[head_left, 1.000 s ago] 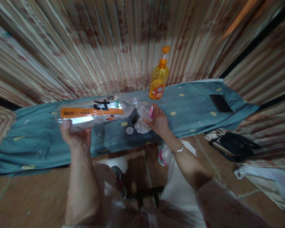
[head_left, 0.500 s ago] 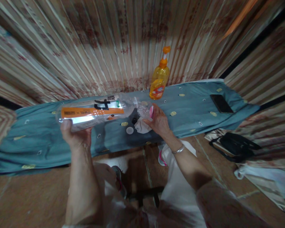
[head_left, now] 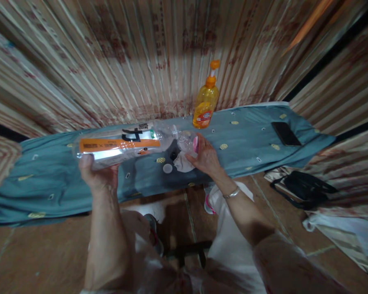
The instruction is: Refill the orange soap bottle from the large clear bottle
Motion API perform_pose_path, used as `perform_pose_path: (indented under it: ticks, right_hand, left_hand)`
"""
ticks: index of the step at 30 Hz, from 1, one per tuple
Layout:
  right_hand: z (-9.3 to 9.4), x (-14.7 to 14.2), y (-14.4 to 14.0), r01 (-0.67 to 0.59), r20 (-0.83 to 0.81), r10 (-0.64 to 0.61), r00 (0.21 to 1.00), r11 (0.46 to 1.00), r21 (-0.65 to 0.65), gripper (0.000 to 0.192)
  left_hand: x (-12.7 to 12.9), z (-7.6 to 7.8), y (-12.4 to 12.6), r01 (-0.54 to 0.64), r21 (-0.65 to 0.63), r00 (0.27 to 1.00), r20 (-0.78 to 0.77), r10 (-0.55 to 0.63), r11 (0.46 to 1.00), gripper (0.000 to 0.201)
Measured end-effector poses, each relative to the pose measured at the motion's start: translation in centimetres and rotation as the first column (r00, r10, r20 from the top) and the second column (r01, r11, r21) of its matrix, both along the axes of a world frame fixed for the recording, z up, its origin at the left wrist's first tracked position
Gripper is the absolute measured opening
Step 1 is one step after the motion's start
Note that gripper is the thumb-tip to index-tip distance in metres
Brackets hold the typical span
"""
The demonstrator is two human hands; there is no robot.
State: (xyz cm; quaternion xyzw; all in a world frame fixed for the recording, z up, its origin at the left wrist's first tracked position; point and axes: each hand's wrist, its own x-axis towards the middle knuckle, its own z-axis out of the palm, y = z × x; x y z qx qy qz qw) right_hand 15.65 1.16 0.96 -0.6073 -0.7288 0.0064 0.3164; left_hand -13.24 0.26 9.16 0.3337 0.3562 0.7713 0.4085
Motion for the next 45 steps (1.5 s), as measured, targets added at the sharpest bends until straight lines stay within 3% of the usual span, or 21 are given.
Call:
perform_pose_path:
  ticks: [45]
  right_hand:
    - [-0.35, 0.24, 0.23, 0.017, -0.008, -0.017, 1.000, 1.000, 0.001, 0.084]
  left_hand:
    - [-0.50, -0.46, 0.22, 0.000, 0.014, 1.000, -0.013, 0.000, 1.000, 0.051]
